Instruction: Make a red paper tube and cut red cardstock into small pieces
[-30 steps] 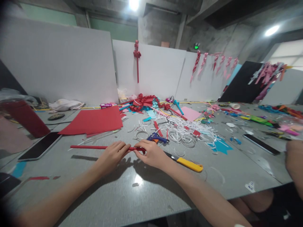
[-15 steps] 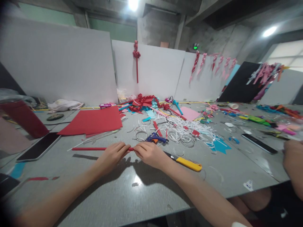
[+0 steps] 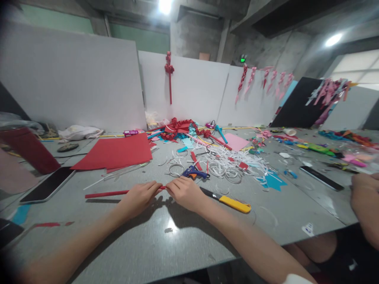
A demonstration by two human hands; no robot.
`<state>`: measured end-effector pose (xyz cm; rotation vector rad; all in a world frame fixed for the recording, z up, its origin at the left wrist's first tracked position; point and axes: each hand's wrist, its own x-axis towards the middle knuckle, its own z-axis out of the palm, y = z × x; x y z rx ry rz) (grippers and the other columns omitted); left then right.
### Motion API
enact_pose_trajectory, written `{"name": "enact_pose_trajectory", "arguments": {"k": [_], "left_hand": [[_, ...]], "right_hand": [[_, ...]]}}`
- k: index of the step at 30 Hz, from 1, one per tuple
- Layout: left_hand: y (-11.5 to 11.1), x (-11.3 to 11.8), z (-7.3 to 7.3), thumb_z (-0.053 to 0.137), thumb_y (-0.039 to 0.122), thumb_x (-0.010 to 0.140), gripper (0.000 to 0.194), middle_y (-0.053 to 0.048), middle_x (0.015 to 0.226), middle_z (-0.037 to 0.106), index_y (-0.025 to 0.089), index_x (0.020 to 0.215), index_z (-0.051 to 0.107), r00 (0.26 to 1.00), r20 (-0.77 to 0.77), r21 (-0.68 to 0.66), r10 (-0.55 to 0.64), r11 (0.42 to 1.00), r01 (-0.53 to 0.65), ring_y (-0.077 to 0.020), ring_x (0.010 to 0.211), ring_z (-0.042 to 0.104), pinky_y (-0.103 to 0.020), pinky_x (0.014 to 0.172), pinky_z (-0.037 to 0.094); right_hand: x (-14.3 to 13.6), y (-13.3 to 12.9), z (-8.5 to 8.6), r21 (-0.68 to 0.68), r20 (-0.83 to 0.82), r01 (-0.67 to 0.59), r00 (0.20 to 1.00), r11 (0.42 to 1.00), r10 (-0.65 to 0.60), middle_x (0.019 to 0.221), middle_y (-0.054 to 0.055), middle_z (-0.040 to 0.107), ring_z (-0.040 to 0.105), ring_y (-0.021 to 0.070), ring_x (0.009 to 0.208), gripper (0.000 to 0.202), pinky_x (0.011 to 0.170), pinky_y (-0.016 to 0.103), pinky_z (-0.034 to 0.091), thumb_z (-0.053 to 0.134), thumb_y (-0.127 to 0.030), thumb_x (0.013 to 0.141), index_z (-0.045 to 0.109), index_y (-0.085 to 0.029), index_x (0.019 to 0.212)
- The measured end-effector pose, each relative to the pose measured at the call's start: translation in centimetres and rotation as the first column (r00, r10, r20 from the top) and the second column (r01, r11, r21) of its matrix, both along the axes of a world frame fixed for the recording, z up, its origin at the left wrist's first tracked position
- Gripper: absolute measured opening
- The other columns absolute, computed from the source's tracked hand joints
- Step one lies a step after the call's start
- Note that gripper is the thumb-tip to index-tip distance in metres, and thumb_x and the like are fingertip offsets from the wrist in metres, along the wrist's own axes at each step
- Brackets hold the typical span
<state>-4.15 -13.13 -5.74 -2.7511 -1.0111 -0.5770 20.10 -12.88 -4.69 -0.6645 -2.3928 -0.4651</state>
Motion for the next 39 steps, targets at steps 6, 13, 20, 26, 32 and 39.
{"name": "enact_pose_trajectory", "arguments": {"k": [6, 13, 20, 26, 32, 39], "left_hand": [[-0.2, -0.3, -0.1, 0.044, 0.008, 0.098, 0.022, -0.007, 0.091, 0.067, 0.019, 0.108, 0.059, 1.0, -0.028, -0.009, -0.01, 1.0, 0.01, -0.0226, 0.078, 0.067, -0.032, 0.064, 0.047], [0.0, 0.0, -0.7, 0.044, 0.013, 0.103, 0.015, -0.006, 0.088, 0.068, 0.02, 0.101, 0.058, 1.0, -0.014, -0.03, -0.013, 0.999, 0.012, -0.0221, 0.076, 0.068, -0.031, 0.063, 0.044], [-0.4, -0.1, 0.0, 0.048, 0.004, 0.095, 0.02, -0.005, 0.092, 0.069, 0.019, 0.106, 0.057, 0.994, -0.108, -0.025, -0.01, 1.0, 0.007, -0.0231, 0.078, 0.069, -0.031, 0.062, 0.043], [-0.2, 0.0, 0.1, 0.047, 0.006, 0.097, 0.018, -0.006, 0.093, 0.07, 0.019, 0.104, 0.058, 0.995, -0.103, -0.043, 0.002, 0.999, -0.007, -0.0226, 0.081, 0.07, -0.031, 0.063, 0.043], [0.3, 0.1, -0.3, 0.04, 0.027, 0.11, 0.02, -0.007, 0.104, 0.073, 0.019, 0.119, 0.057, 1.0, 0.004, -0.117, 0.001, 0.993, 0.0, -0.0232, 0.088, 0.072, -0.032, 0.067, 0.044], [0.6, -0.2, -0.2, 0.046, 0.018, 0.107, 0.014, -0.007, 0.103, 0.07, 0.02, 0.113, 0.058, 0.999, 0.046, -0.089, 0.007, 0.996, -0.003, -0.0245, 0.093, 0.067, -0.035, 0.078, 0.047]], "right_hand": [[-0.4, -0.3, -0.2, 0.018, 0.009, 0.031, 0.999, 0.999, -0.031, 0.077, 0.004, 0.069, 0.063, 0.0191, 0.073, 0.016, 0.07, 0.034, 0.045, 0.055, -0.02, 0.105, 0.067, -0.018, 0.095], [-0.1, 0.3, -0.4, -0.004, 0.036, -0.008, 0.999, 1.0, 0.008, 0.076, 0.004, 0.069, 0.063, 0.019, 0.073, 0.015, 0.07, 0.034, 0.045, 0.059, -0.023, 0.104, 0.066, -0.018, 0.092], [-0.3, 0.2, -0.9, -0.022, -0.027, -0.032, 0.999, 0.999, 0.032, 0.077, 0.004, 0.072, 0.065, 0.0172, 0.071, 0.015, 0.07, 0.032, 0.046, 0.057, -0.019, 0.103, 0.068, -0.018, 0.093], [-0.7, 0.1, -1.1, -0.053, -0.07, 0.024, 0.997, 0.998, -0.028, 0.078, 0.004, 0.072, 0.065, 0.0172, 0.073, 0.013, 0.071, 0.031, 0.046, 0.059, -0.02, 0.102, 0.068, -0.018, 0.092], [-0.6, 0.5, -1.2, -0.141, -0.103, 0.01, 0.994, 0.99, -0.025, 0.085, 0.006, 0.075, 0.069, 0.0182, 0.078, 0.01, 0.074, 0.031, 0.051, 0.06, -0.021, 0.101, 0.068, -0.018, 0.097], [-0.2, 0.1, 0.3, -0.168, -0.102, -0.019, 0.995, 0.986, 0.001, 0.102, 0.01, 0.075, 0.069, 0.0231, 0.092, 0.016, 0.085, 0.037, 0.053, 0.057, -0.017, 0.101, 0.064, -0.017, 0.115]]}}
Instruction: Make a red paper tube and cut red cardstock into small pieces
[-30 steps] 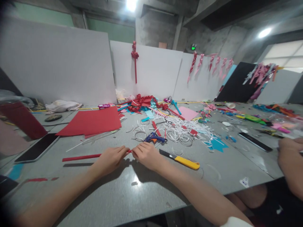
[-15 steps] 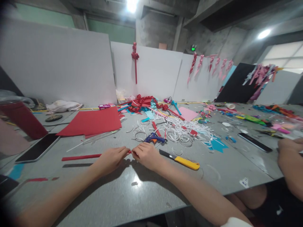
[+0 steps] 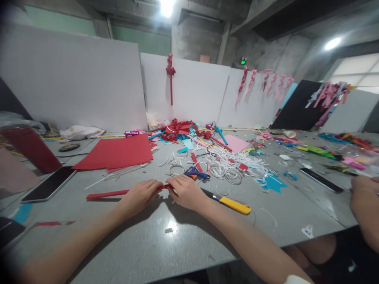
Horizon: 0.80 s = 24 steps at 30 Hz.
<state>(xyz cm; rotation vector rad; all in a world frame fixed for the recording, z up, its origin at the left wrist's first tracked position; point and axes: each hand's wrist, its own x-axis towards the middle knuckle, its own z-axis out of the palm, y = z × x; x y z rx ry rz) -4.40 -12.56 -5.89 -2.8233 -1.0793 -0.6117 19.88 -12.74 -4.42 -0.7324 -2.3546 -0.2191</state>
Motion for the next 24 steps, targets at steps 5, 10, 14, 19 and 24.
{"name": "enact_pose_trajectory", "arguments": {"k": [5, 10, 14, 19, 24], "left_hand": [[0.7, -0.5, -0.2, 0.046, 0.009, 0.103, 0.023, -0.008, 0.109, 0.069, 0.019, 0.12, 0.056, 0.999, 0.043, 0.028, 0.017, 0.999, -0.018, -0.0246, 0.1, 0.064, -0.037, 0.086, 0.048], [0.9, -0.6, -0.6, 0.047, 0.004, 0.1, 0.029, -0.008, 0.108, 0.068, 0.019, 0.123, 0.056, 0.997, 0.076, 0.018, 0.019, 1.0, -0.02, -0.0235, 0.099, 0.065, -0.035, 0.085, 0.049], [0.6, -0.3, -0.6, 0.047, 0.01, 0.103, 0.022, -0.008, 0.102, 0.067, 0.019, 0.12, 0.057, 0.996, 0.08, 0.03, 0.035, 0.999, -0.037, -0.0231, 0.093, 0.064, -0.035, 0.08, 0.048], [0.1, 0.2, -0.3, 0.044, 0.021, 0.108, 0.016, -0.007, 0.095, 0.066, 0.019, 0.111, 0.059, 0.996, 0.086, 0.029, 0.011, 1.0, -0.013, -0.0222, 0.085, 0.063, -0.034, 0.072, 0.046], [-0.2, 0.4, -0.4, 0.047, 0.021, 0.107, 0.012, -0.005, 0.094, 0.065, 0.019, 0.109, 0.058, 0.997, 0.078, 0.03, -0.011, 1.0, 0.009, -0.022, 0.085, 0.063, -0.033, 0.072, 0.045]], "right_hand": [[1.1, -0.2, 1.6, 0.043, -0.102, 0.006, 0.995, 0.999, -0.002, 0.091, 0.008, 0.072, 0.065, 0.0218, 0.087, 0.004, 0.083, 0.038, 0.052, 0.059, -0.019, 0.1, 0.062, -0.018, 0.101], [1.2, -0.8, 1.8, 0.091, -0.118, -0.156, 0.979, 0.983, 0.167, 0.056, -0.005, 0.049, 0.044, 0.0126, 0.054, 0.031, 0.087, 0.036, 0.055, 0.056, -0.014, 0.097, 0.049, -0.023, 0.068], [-0.2, -1.9, 1.2, 0.053, -0.026, -0.258, 0.965, 0.965, 0.259, 0.051, -0.008, 0.045, 0.039, 0.0115, 0.047, 0.034, 0.1, 0.037, 0.056, 0.055, -0.015, 0.096, 0.047, -0.024, 0.064], [-1.5, -2.3, 0.3, 0.002, 0.028, -0.209, 0.977, 0.978, 0.209, 0.05, -0.007, 0.048, 0.044, 0.0127, 0.047, 0.033, 0.107, 0.037, 0.054, 0.053, -0.018, 0.098, 0.053, -0.024, 0.065], [-1.5, -2.4, -0.1, -0.132, -0.063, -0.211, 0.977, 0.969, 0.204, 0.048, -0.008, 0.04, 0.039, 0.0114, 0.045, 0.04, 0.108, 0.036, 0.053, 0.05, -0.019, 0.099, 0.046, -0.025, 0.06]]}}
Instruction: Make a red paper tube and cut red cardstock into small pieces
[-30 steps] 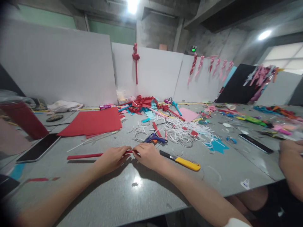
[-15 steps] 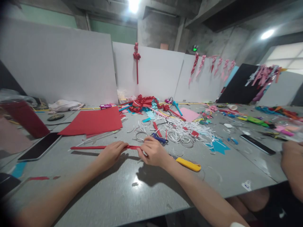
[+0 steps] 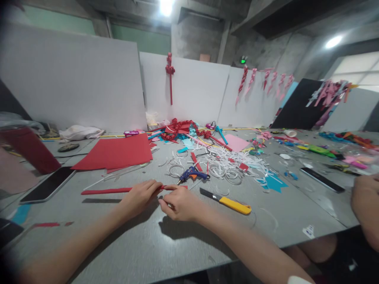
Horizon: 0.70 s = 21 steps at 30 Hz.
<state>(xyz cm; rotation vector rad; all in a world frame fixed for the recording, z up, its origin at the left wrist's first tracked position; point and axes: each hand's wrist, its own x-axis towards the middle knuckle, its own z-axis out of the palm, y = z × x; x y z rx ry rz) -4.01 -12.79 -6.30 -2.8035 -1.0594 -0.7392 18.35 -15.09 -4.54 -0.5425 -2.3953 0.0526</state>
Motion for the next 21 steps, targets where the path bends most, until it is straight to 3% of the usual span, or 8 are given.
{"name": "enact_pose_trajectory", "arguments": {"k": [5, 9, 13, 16, 18, 21], "left_hand": [[-0.3, -0.2, -0.2, 0.046, 0.017, 0.106, 0.014, -0.006, 0.099, 0.065, 0.019, 0.115, 0.056, 0.999, -0.029, -0.018, -0.019, 1.0, 0.019, -0.0225, 0.089, 0.063, -0.034, 0.075, 0.046], [-0.4, -0.3, 0.1, 0.051, 0.016, 0.104, 0.015, -0.007, 0.102, 0.066, 0.018, 0.118, 0.056, 0.998, -0.063, -0.01, -0.022, 1.0, 0.022, -0.024, 0.092, 0.064, -0.035, 0.077, 0.048], [0.0, -0.4, 0.2, 0.051, 0.015, 0.103, 0.014, -0.008, 0.101, 0.067, 0.018, 0.115, 0.058, 0.995, -0.103, -0.002, -0.005, 1.0, 0.005, -0.0245, 0.091, 0.064, -0.036, 0.077, 0.049], [0.8, -0.8, 0.2, 0.047, 0.013, 0.103, 0.016, -0.008, 0.098, 0.067, 0.018, 0.113, 0.059, 0.992, -0.113, 0.004, 0.051, 0.999, -0.051, -0.0239, 0.089, 0.065, -0.035, 0.076, 0.049], [1.4, -1.3, 0.0, 0.044, 0.013, 0.104, 0.019, -0.008, 0.099, 0.067, 0.018, 0.114, 0.058, 0.99, -0.097, 0.013, 0.098, 0.995, -0.097, -0.0236, 0.089, 0.066, -0.035, 0.076, 0.049], [2.0, -1.8, -0.3, 0.041, 0.015, 0.106, 0.021, -0.009, 0.104, 0.068, 0.018, 0.118, 0.057, 0.985, -0.058, 0.016, 0.162, 0.987, -0.161, -0.0234, 0.091, 0.067, -0.034, 0.077, 0.049]], "right_hand": [[0.1, -0.2, 0.3, -0.152, -0.024, -0.015, 1.0, 0.988, 0.011, 0.047, -0.01, 0.032, 0.031, 0.0104, 0.044, 0.043, 0.106, 0.036, 0.053, 0.049, -0.019, 0.098, 0.038, -0.025, 0.058], [0.1, -0.2, 0.6, -0.228, -0.04, 0.002, 0.999, 0.974, -0.012, 0.049, -0.007, 0.036, 0.049, 0.0121, 0.053, 0.044, 0.099, 0.032, 0.056, 0.046, -0.022, 0.102, 0.041, -0.024, 0.059], [0.7, 0.2, 1.4, -0.121, -0.017, -0.035, 0.999, 0.992, 0.033, 0.051, -0.006, 0.039, 0.056, 0.0139, 0.06, 0.04, 0.097, 0.033, 0.055, 0.048, -0.021, 0.102, 0.046, -0.023, 0.062], [2.2, 0.8, 3.1, -0.085, -0.038, 0.114, 0.992, 0.99, -0.117, 0.056, -0.004, 0.048, 0.053, 0.0135, 0.058, 0.038, 0.083, 0.031, 0.054, 0.049, -0.022, 0.103, 0.052, -0.021, 0.065], [3.7, 1.5, 4.2, -0.175, 0.059, 0.228, 0.974, 0.958, -0.221, 0.06, -0.003, 0.052, 0.051, 0.0126, 0.057, 0.034, 0.069, 0.027, 0.049, 0.054, -0.023, 0.103, 0.058, -0.019, 0.07], [5.9, 2.6, 4.6, -0.272, 0.323, 0.231, 0.936, 0.934, -0.137, 0.09, 0.003, 0.066, 0.063, 0.0159, 0.081, 0.003, 0.074, 0.026, 0.047, 0.07, -0.016, 0.093, 0.072, -0.019, 0.092]]}}
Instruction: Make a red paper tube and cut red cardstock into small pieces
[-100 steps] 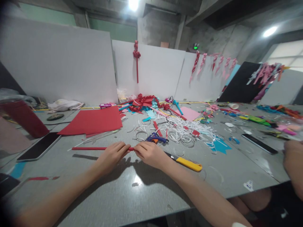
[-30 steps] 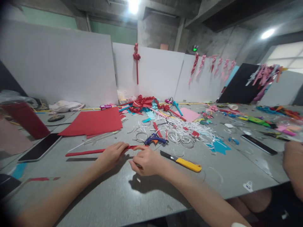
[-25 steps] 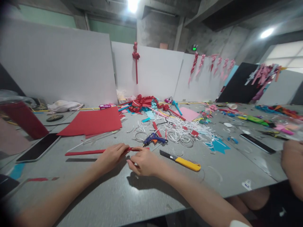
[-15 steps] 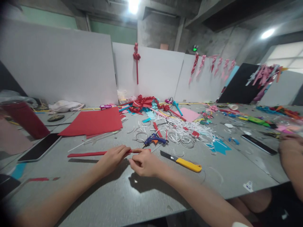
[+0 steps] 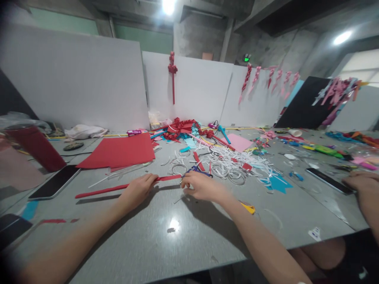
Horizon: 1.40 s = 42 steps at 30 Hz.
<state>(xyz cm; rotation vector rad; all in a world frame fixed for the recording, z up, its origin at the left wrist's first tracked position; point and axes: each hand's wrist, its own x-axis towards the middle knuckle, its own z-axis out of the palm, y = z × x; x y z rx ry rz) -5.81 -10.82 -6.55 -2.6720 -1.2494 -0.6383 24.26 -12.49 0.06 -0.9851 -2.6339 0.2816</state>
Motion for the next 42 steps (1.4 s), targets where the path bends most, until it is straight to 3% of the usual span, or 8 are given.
{"name": "enact_pose_trajectory", "arguments": {"k": [3, 7, 11, 13, 15, 18, 23, 42], "left_hand": [[0.2, -0.1, -0.1, 0.04, 0.021, 0.108, 0.021, -0.01, 0.106, 0.069, 0.018, 0.12, 0.057, 0.999, 0.037, -0.004, 0.021, 1.0, -0.021, -0.0229, 0.091, 0.068, -0.034, 0.077, 0.049], [0.1, 0.1, -0.1, 0.04, 0.023, 0.109, 0.022, -0.01, 0.105, 0.069, 0.018, 0.119, 0.058, 0.998, 0.058, -0.004, 0.027, 1.0, -0.027, -0.0232, 0.091, 0.068, -0.033, 0.077, 0.049], [0.0, 0.2, -0.1, 0.04, 0.023, 0.109, 0.02, -0.009, 0.103, 0.069, 0.018, 0.118, 0.058, 0.999, 0.038, -0.01, 0.029, 1.0, -0.029, -0.0226, 0.088, 0.067, -0.032, 0.075, 0.047], [-0.1, 0.3, -0.2, 0.04, 0.023, 0.11, 0.02, -0.009, 0.102, 0.069, 0.018, 0.117, 0.058, 0.999, 0.028, -0.012, 0.017, 1.0, -0.016, -0.0226, 0.088, 0.067, -0.032, 0.075, 0.047], [-0.2, 0.4, -0.3, 0.04, 0.024, 0.11, 0.021, -0.009, 0.102, 0.069, 0.018, 0.117, 0.058, 1.0, 0.025, -0.016, 0.003, 1.0, -0.002, -0.0226, 0.089, 0.067, -0.032, 0.074, 0.046], [-0.6, 0.8, -0.4, 0.038, 0.026, 0.11, 0.023, -0.008, 0.102, 0.07, 0.018, 0.118, 0.059, 1.0, 0.012, -0.033, 0.006, 0.999, -0.005, -0.0219, 0.085, 0.068, -0.031, 0.069, 0.044], [-1.2, 1.3, 0.0, 0.037, 0.03, 0.111, 0.026, -0.007, 0.098, 0.07, 0.019, 0.113, 0.06, 1.0, -0.002, -0.039, -0.007, 0.999, 0.006, -0.0213, 0.082, 0.069, -0.03, 0.066, 0.043], [-2.1, 1.8, 0.0, 0.043, 0.029, 0.109, 0.023, -0.007, 0.089, 0.068, 0.018, 0.101, 0.062, 0.995, 0.013, -0.031, -0.101, 0.994, 0.102, -0.0201, 0.076, 0.067, -0.03, 0.065, 0.045]], "right_hand": [[0.9, 0.8, -1.3, -0.074, 0.137, 0.01, 0.991, 0.997, 0.0, 0.106, 0.006, 0.062, 0.063, 0.019, 0.093, 0.016, 0.079, 0.028, 0.047, 0.078, -0.015, 0.087, 0.074, -0.021, 0.102], [0.0, 0.7, -2.5, -0.153, 0.179, -0.079, 0.978, 0.985, 0.107, 0.102, 0.005, 0.06, 0.059, 0.0209, 0.1, 0.007, 0.085, 0.03, 0.046, 0.074, -0.015, 0.092, 0.073, -0.02, 0.096], [-1.1, -0.6, -0.8, -0.265, 0.052, -0.271, 0.954, 0.926, 0.294, 0.101, 0.004, 0.063, 0.059, 0.0187, 0.102, 0.007, 0.092, 0.032, 0.046, 0.063, -0.016, 0.1, 0.069, -0.02, 0.098], [-1.3, -1.0, 0.1, -0.301, -0.071, -0.289, 0.957, 0.909, 0.281, 0.101, 0.003, 0.064, 0.06, 0.0152, 0.093, 0.011, 0.086, 0.028, 0.048, 0.055, -0.015, 0.103, 0.065, -0.019, 0.102], [-1.4, -1.0, 0.3, -0.255, -0.16, -0.223, 0.969, 0.941, 0.187, 0.1, 0.003, 0.064, 0.061, 0.0131, 0.085, 0.017, 0.08, 0.026, 0.049, 0.046, -0.011, 0.105, 0.062, -0.018, 0.105], [-1.5, -0.2, -0.5, -0.006, -0.187, -0.029, 0.982, 1.0, 0.028, 0.102, 0.004, 0.063, 0.061, 0.0145, 0.086, 0.018, 0.081, 0.029, 0.05, 0.044, -0.013, 0.107, 0.06, -0.018, 0.104], [-2.1, 0.8, -2.4, 0.346, -0.064, 0.09, 0.995, 0.934, -0.073, 0.105, 0.008, 0.063, 0.064, 0.0197, 0.096, 0.013, 0.087, 0.034, 0.052, 0.052, -0.022, 0.107, 0.063, -0.017, 0.103], [-4.0, -0.7, -3.2, 0.438, 0.068, -0.027, 0.998, 0.898, -0.003, 0.107, 0.01, 0.065, 0.063, 0.0221, 0.096, 0.014, 0.084, 0.034, 0.053, 0.057, -0.011, 0.101, 0.066, -0.016, 0.11]]}}
